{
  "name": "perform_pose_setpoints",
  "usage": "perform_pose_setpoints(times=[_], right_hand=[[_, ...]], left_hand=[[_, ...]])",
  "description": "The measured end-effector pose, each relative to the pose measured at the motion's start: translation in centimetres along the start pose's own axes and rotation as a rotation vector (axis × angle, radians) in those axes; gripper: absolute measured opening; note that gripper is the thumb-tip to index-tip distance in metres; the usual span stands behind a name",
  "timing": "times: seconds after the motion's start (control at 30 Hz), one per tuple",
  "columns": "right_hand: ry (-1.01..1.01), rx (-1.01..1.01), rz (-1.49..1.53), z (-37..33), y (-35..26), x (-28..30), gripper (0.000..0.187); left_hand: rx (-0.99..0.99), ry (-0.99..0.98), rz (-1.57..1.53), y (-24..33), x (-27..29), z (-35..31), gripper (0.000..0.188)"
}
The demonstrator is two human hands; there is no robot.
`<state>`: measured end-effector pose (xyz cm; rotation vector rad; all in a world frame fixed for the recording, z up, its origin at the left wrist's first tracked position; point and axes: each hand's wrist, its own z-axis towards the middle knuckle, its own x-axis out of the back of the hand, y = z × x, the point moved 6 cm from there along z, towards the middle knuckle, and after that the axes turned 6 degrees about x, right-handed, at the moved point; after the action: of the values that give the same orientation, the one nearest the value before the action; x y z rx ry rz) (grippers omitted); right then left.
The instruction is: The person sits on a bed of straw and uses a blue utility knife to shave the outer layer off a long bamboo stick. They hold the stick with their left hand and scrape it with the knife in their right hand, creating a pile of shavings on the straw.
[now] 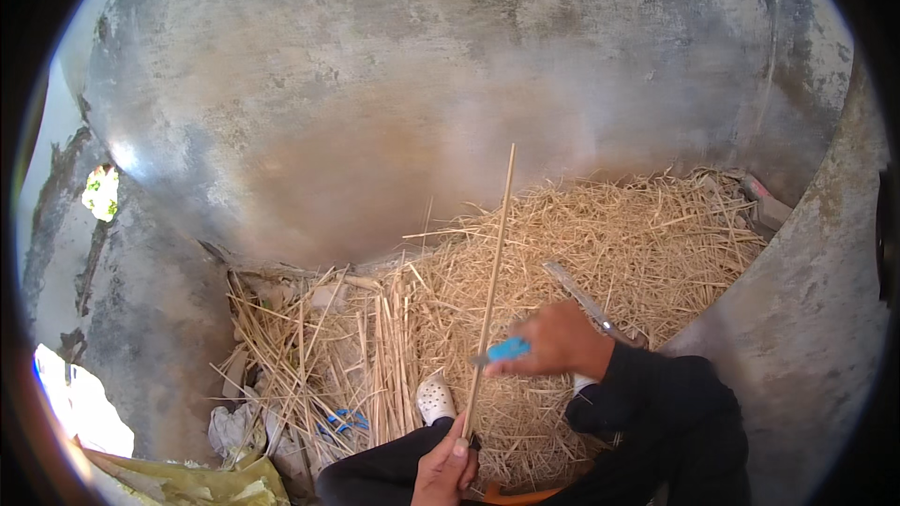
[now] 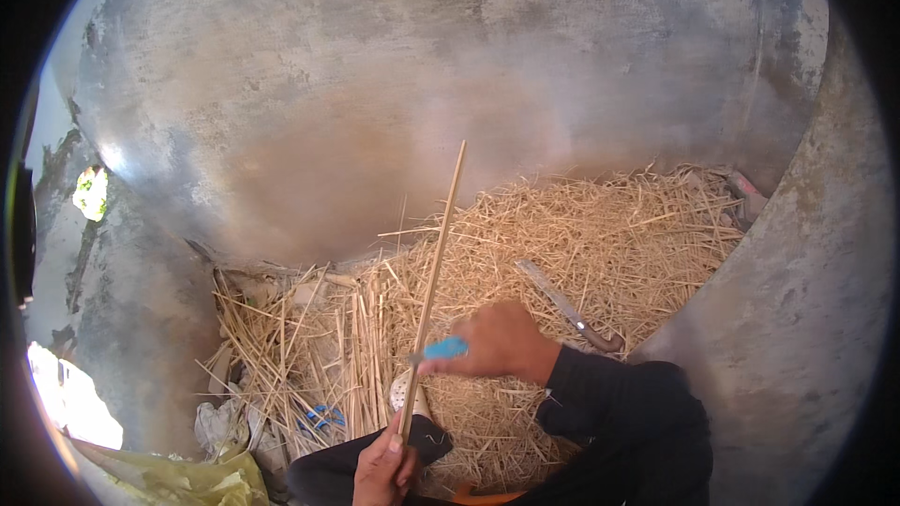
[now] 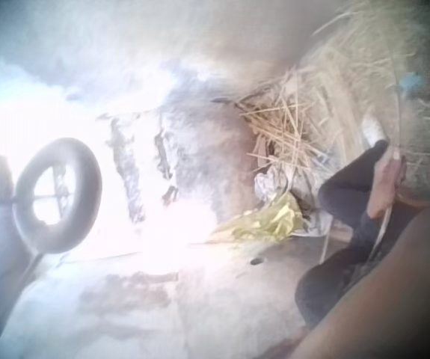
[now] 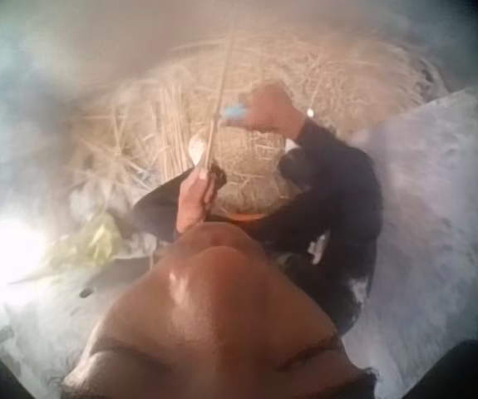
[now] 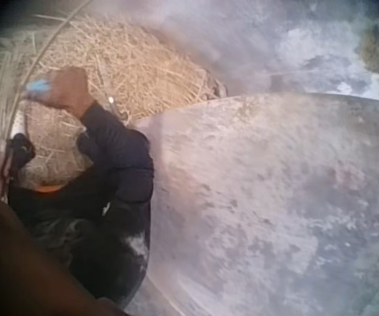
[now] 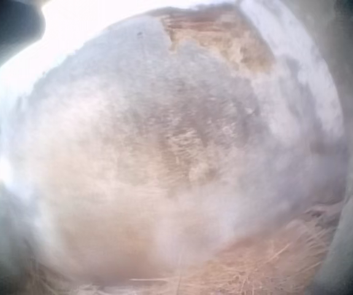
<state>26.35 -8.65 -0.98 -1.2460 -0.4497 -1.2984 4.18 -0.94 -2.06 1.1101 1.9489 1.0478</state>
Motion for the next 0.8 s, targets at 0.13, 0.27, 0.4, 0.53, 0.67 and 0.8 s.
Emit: perform_pose_setpoints(times=[0.13, 0.27, 0.4, 0.53, 0.67, 0.8], right_hand=[[0.072, -0.068, -0.077, 0.3, 0.5, 0.1, 0.083], [0.109, -0.191, -0.104, 0.4, 2.7, 1.2, 0.084], [-0.030, -0.046, -0.054, 0.0, -1.9, -1.0, 0.073], [0.096, -0.110, -0.117, 1.4, 0.9, 1.1, 0.077], [0.214, -0.335, -0.158, 1.4, 8.6, 3.1, 0.080], [0.167, -0.176, -0.074, -0.3, 5.0, -0.5, 0.075]], left_hand=[[-0.271, 0.121, 0.208, 1.3, -0.9, -1.1, 0.042], [-0.113, 0.052, 0.125, 1.7, -0.9, -1.9, 0.040], [-0.119, 0.062, 0.144, 1.6, -0.1, -2.3, 0.039], [-0.157, 0.099, 0.306, 2.4, -0.7, -2.9, 0.041], [-0.090, -0.001, 0.189, 0.2, -1.7, -3.2, 0.046], [0.074, -0.032, 0.246, 1.0, -1.2, -2.5, 0.045]])
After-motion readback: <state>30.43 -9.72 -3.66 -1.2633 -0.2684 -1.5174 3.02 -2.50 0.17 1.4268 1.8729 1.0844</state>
